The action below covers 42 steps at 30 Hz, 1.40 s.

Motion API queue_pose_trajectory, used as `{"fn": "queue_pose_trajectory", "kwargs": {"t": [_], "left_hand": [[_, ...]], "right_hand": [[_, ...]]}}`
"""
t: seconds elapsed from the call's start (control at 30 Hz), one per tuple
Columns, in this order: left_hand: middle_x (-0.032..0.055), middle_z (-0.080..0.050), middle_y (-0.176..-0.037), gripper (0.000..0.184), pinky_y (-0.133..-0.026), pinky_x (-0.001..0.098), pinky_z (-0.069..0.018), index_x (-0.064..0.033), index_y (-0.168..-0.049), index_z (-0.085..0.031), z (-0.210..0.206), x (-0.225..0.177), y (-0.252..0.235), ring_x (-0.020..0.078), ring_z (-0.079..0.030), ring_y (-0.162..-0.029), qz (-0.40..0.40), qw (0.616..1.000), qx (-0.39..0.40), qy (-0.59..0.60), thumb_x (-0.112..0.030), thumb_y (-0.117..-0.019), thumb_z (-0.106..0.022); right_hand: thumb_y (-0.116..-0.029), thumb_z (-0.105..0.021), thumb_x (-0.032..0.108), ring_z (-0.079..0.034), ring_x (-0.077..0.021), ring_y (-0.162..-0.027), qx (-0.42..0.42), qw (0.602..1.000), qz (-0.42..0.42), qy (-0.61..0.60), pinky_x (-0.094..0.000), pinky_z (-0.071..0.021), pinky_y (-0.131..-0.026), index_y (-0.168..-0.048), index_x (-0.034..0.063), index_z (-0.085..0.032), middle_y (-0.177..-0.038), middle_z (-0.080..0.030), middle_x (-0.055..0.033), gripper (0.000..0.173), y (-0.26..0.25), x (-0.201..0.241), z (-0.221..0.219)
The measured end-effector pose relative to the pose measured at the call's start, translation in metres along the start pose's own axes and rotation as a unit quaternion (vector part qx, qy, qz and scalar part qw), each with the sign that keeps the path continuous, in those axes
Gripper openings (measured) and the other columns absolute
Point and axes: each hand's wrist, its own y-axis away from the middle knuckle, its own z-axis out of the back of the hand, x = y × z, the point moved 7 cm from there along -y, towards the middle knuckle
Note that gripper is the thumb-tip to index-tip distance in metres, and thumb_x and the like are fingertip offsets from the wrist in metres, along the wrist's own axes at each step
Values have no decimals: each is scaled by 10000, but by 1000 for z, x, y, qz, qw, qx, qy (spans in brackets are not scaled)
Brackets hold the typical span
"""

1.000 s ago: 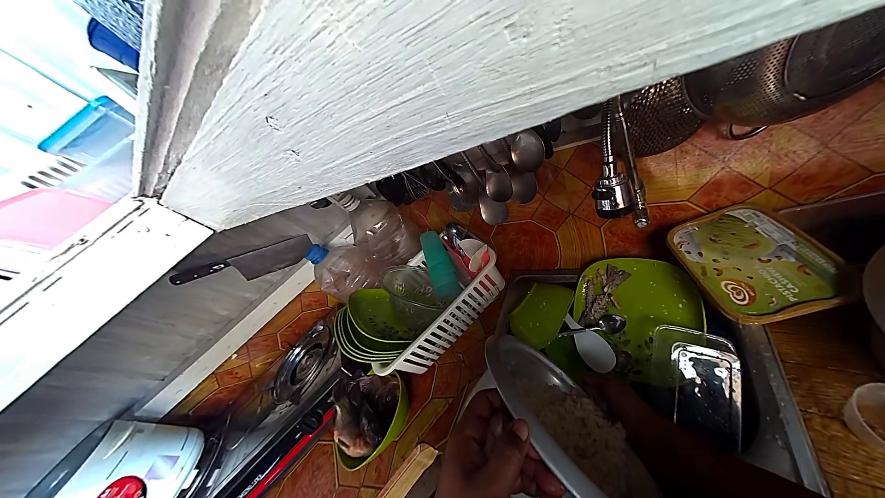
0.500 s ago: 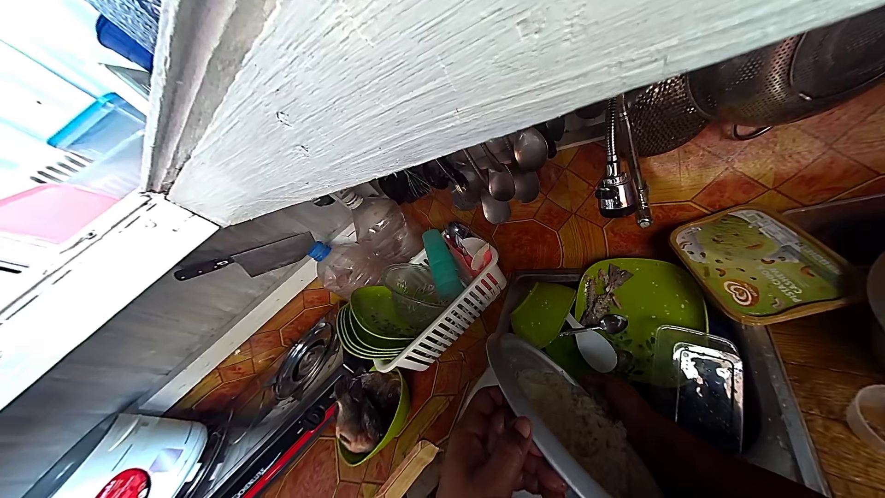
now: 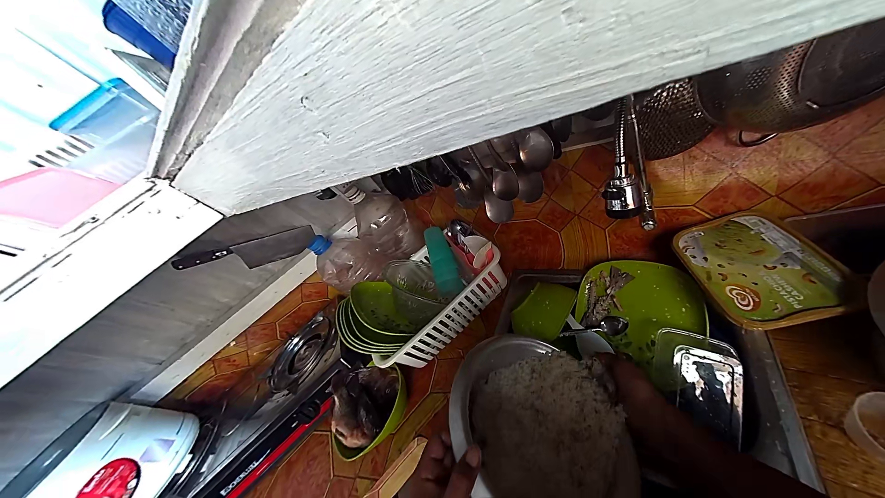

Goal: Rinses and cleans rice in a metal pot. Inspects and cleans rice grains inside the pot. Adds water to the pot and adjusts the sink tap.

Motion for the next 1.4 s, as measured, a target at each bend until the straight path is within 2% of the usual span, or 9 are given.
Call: {"fn": "queue_pose_trajectory", "kwargs": {"t": [0.23,0.43,0.63,0.93,1.07,1.17,1.27,1.33,1.4], "left_hand": [[-39,-729,-794,318,-656,238,-601,-106,-986,-599,38,21,12,41,-692,-693,-24,997,-60,-41,169,-831,-560],[-59,-691,-754,282,-658,234,-590,-98,-946,-568,67,40,20,27,-666,-675,-2,988,-147,-52,147,-835,-487],[-30,-677,-781,227,-687,278,-603,-93,-933,-550,91,94,27,65,-673,-709,37,972,-229,28,97,-883,-437],[-23,-675,-775,218,-698,277,-604,-89,-951,-526,88,119,34,69,-680,-713,44,970,-234,59,89,-906,-409],[-34,-661,-752,210,-674,260,-596,-89,-942,-515,94,127,35,57,-667,-688,44,967,-246,44,86,-910,-403],[-35,-651,-736,189,-660,258,-594,-84,-939,-510,93,125,35,51,-660,-670,47,964,-261,17,77,-917,-413],[-26,-632,-728,147,-644,253,-591,-65,-950,-500,89,121,33,48,-650,-651,51,961,-270,-21,65,-931,-432],[-31,-630,-712,139,-633,246,-587,-62,-942,-503,90,120,31,41,-646,-634,51,960,-273,-37,62,-932,-441],[-33,-616,-691,136,-619,242,-577,-59,-920,-501,92,122,31,39,-634,-620,52,959,-274,-48,67,-932,-450]], "right_hand": [[-1042,-489,179,-618,-138,-581,4,998,-6,-70,-299,-527,-522,-896,67,-600,-696,-633,-62,215,-5,-12,-9],[-1041,-484,153,-599,-122,-548,22,998,-23,-59,-268,-505,-492,-857,63,-596,-667,-627,-55,233,-5,-14,-17],[-1058,-423,184,-549,-95,-459,53,988,-67,-126,-237,-467,-411,-820,83,-544,-592,-575,-36,286,2,-16,-27],[-1082,-328,290,-546,-98,-454,120,972,-104,-176,-213,-452,-390,-869,83,-540,-658,-599,-46,364,-5,5,-29],[-1084,-339,263,-559,-103,-488,140,982,-26,-123,-213,-444,-406,-918,83,-546,-722,-623,-53,321,23,46,-45],[-1110,-351,206,-599,-107,-532,206,972,103,-46,-207,-461,-428,-976,58,-584,-774,-667,-71,307,88,81,-84],[-1063,-369,99,-613,-25,-661,352,867,339,98,-172,-499,-559,-978,63,-613,-880,-690,6,261,153,88,-124],[-1028,-494,88,-650,-70,-867,386,723,522,236,-230,-555,-760,-955,0,-665,-965,-678,-48,205,177,62,-139],[-990,-589,145,-694,-274,-1032,383,534,583,478,-433,-558,-951,-910,9,-720,-983,-721,-153,206,170,9,-145]]}}
